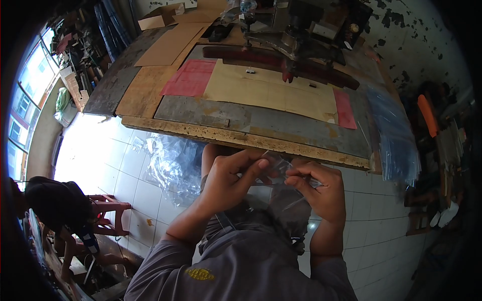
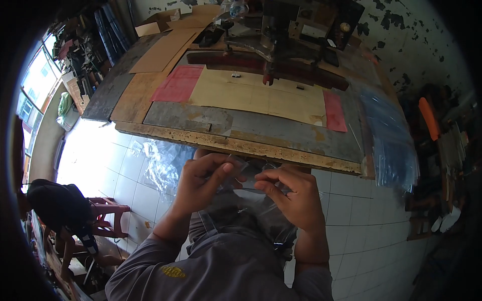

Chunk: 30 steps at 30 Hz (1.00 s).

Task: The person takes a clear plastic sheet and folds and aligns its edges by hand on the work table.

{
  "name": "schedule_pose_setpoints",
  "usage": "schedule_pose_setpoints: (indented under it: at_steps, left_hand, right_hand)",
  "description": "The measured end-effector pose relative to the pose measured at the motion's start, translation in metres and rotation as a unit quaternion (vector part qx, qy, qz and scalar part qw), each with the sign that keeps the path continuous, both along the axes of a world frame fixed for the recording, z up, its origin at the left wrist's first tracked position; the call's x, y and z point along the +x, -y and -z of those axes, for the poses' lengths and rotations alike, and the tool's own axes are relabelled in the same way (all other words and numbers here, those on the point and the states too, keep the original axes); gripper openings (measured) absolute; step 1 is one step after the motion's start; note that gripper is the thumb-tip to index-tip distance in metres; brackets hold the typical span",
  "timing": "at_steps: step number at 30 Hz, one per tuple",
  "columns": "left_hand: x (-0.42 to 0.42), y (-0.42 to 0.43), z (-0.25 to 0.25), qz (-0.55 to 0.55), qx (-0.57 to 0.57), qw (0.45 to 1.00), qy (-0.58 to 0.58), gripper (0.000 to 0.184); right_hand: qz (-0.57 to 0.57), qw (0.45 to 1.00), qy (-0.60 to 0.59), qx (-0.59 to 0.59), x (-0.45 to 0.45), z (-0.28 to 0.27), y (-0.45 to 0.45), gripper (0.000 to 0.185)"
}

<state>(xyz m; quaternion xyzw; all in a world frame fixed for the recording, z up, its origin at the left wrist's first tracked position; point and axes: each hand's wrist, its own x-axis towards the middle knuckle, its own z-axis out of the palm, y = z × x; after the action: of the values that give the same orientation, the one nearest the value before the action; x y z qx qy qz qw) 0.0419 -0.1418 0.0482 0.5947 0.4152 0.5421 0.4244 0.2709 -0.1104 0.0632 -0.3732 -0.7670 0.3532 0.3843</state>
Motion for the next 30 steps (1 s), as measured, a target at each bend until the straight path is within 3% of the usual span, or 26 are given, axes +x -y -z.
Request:
schedule_pose_setpoints:
  at_steps: [8, 12, 30]
  left_hand:
    - [-0.028, -0.004, 0.000, -0.074, 0.002, 0.996, 0.049, 0.020]
    - [-0.034, -0.007, 0.003, -0.116, 0.015, 0.993, 0.020, 0.024]
    - [-0.053, -0.014, 0.016, -0.136, 0.013, 0.990, 0.028, 0.023]
  right_hand:
    - [-0.014, 0.999, 0.033, 0.000, 0.028, 0.005, -0.009, 0.021]
    - [-0.031, 0.999, 0.043, 0.009, 0.031, -0.002, -0.011, 0.022]
    - [-0.002, 0.996, -0.010, -0.092, 0.051, 0.024, -0.022, 0.022]
